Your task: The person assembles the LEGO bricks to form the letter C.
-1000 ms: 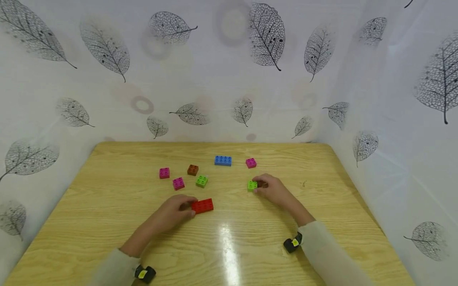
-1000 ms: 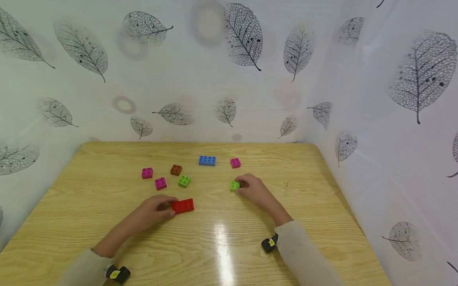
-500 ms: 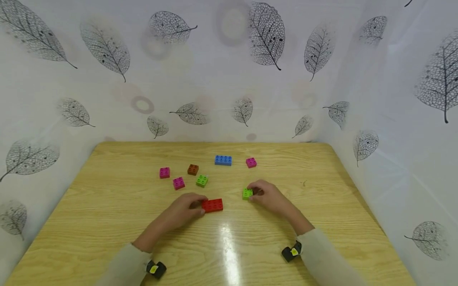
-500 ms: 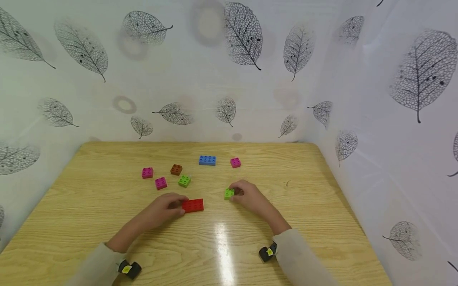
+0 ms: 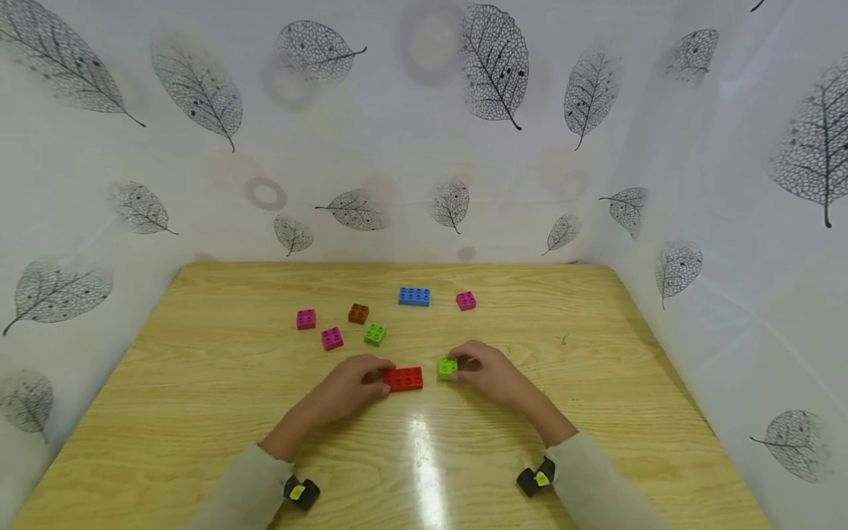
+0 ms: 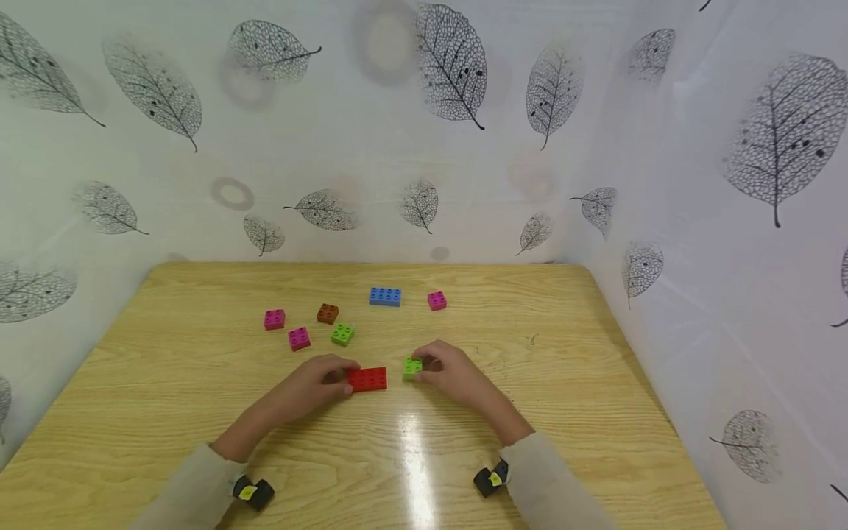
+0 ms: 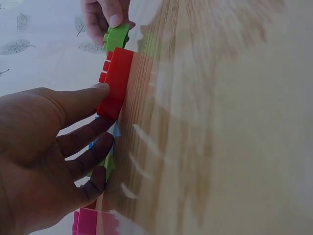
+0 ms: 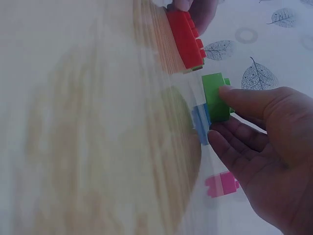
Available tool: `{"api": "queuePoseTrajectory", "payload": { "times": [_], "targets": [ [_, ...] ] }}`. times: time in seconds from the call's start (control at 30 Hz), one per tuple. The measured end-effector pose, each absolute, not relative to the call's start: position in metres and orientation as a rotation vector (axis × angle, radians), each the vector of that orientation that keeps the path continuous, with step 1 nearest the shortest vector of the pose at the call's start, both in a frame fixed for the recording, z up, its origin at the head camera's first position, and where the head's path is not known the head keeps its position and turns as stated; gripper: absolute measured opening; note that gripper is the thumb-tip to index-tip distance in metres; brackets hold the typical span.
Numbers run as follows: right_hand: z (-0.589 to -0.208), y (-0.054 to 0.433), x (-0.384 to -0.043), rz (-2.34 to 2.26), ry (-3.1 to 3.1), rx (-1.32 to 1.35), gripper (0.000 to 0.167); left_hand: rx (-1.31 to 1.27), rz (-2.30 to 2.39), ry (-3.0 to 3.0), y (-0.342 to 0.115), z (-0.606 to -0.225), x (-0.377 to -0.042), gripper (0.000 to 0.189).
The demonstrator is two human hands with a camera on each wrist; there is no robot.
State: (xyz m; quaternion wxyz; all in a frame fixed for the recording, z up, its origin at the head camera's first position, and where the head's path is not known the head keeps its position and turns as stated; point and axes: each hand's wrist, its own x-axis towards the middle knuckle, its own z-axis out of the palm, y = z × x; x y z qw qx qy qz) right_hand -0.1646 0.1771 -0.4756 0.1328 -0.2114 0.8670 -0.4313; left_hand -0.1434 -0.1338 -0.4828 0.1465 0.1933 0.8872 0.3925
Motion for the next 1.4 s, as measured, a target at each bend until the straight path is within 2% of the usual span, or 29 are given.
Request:
{"api": "queuePoseTrajectory", "payload": {
  "times": [0.57, 1.4],
  "targets": [
    [-0.472, 0.162, -0.154, -1.355, 2.461, -0.775, 0.033, 0.595, 1.087, 2.596, -0.122, -0.479, -0.145, 0.036],
    [-0.471, 0.155, -0.152, -1.212, 2.535, -0.949, 0.034, 0.614, 1.074, 2.604, -0.119, -0.478, -0.146, 0.035]
  ]
}}
